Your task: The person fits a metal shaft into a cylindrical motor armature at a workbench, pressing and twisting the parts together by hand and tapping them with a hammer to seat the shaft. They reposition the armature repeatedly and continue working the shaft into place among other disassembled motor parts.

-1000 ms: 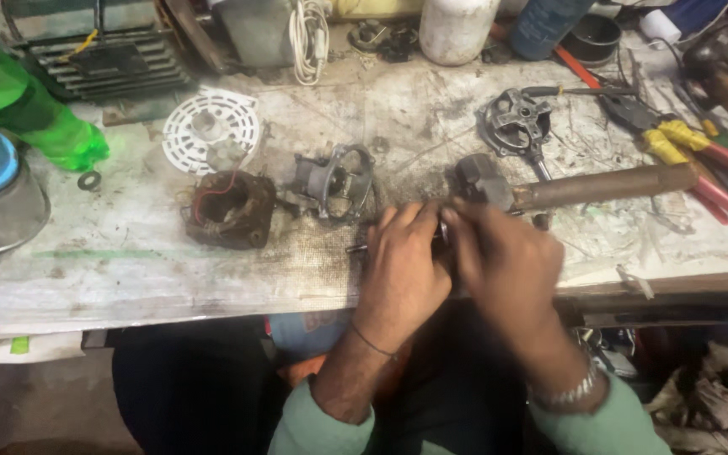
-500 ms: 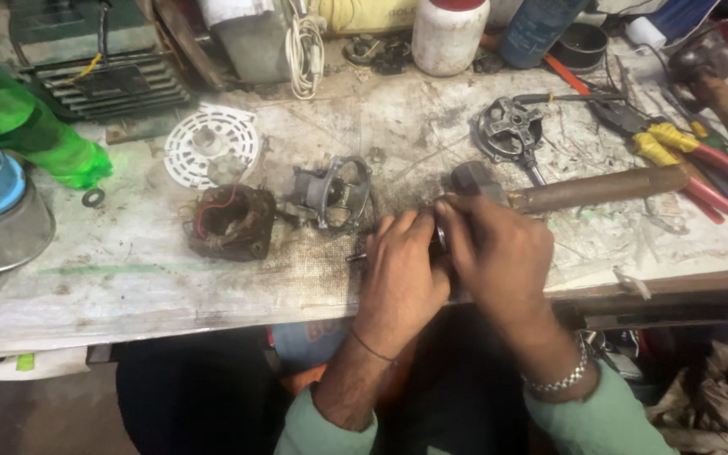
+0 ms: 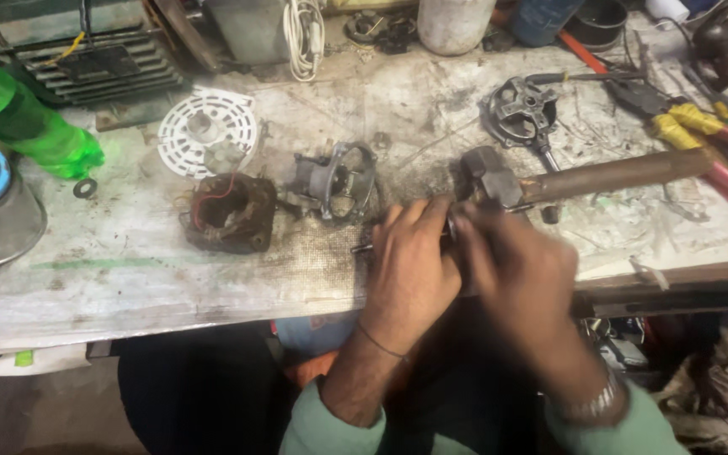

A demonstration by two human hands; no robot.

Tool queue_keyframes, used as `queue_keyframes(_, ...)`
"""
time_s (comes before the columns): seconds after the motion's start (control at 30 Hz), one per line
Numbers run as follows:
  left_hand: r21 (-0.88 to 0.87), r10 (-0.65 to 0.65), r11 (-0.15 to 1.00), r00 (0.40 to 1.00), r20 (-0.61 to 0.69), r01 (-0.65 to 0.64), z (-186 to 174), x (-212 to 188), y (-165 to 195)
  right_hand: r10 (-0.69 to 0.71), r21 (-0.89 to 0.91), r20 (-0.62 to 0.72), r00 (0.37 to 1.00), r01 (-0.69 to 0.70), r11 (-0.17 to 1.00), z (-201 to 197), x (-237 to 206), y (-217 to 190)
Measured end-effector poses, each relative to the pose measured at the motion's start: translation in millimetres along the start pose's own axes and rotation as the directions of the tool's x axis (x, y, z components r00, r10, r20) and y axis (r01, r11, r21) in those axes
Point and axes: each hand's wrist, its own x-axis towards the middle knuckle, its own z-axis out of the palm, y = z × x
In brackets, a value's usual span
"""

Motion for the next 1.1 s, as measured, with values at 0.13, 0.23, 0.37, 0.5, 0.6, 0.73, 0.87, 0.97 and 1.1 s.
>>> queue_keyframes(0.13,-0.009,0.019,1.0,1.0,-0.013,-0.019,1,-3,-4,0.019,-0.062,0.03,0.999,-0.017,0.998,-3,-8,-6)
queue_keyframes(0.23,-0.006,0.014,1.0,1.0,-0.011,-0.014,3,-5,-4,0.035,-0.018,0.025,0.999,-0.035,0.999,6,-2,1)
queue_keyframes(0.37,-0.003,0.013,1.0,1.0,0.025,-0.013,2,-2,-6,-0.086,-0.078,-0.025,0.996,0.083,0.993,4,-17,9)
queue_keyframes(0.5,0.023,-0.007,1.0,0.999,0.045,0.006,3,-1,-4,0.015,0.104,-0.012,1.0,-0.014,0.995,-8,-39,30)
queue_keyframes(0.6,0.006,0.003,1.0,1.0,0.026,-0.003,3,-2,-2,0.138,0.241,-0.054,0.989,-0.121,0.963,-13,-51,45)
queue_keyframes(0.73,0.006,0.004,1.0,1.0,0.009,-0.004,2,-5,1,0.171,0.324,-0.145,0.975,-0.116,0.939,-6,-60,60)
queue_keyframes(0.87,0.003,-0.025,1.0,0.999,0.035,0.025,3,-4,5,0.229,0.398,-0.135,0.964,-0.159,0.904,-2,-70,74)
queue_keyframes(0.97,0.016,-0.016,1.0,0.998,0.055,0.015,7,-3,5,0.195,0.472,-0.169,0.966,-0.094,0.877,-3,-74,84)
queue_keyframes(1.1,0.059,0.019,0.998,0.999,0.035,-0.021,10,-5,3,0.334,0.641,-0.196,0.922,-0.137,0.755,-7,-67,87)
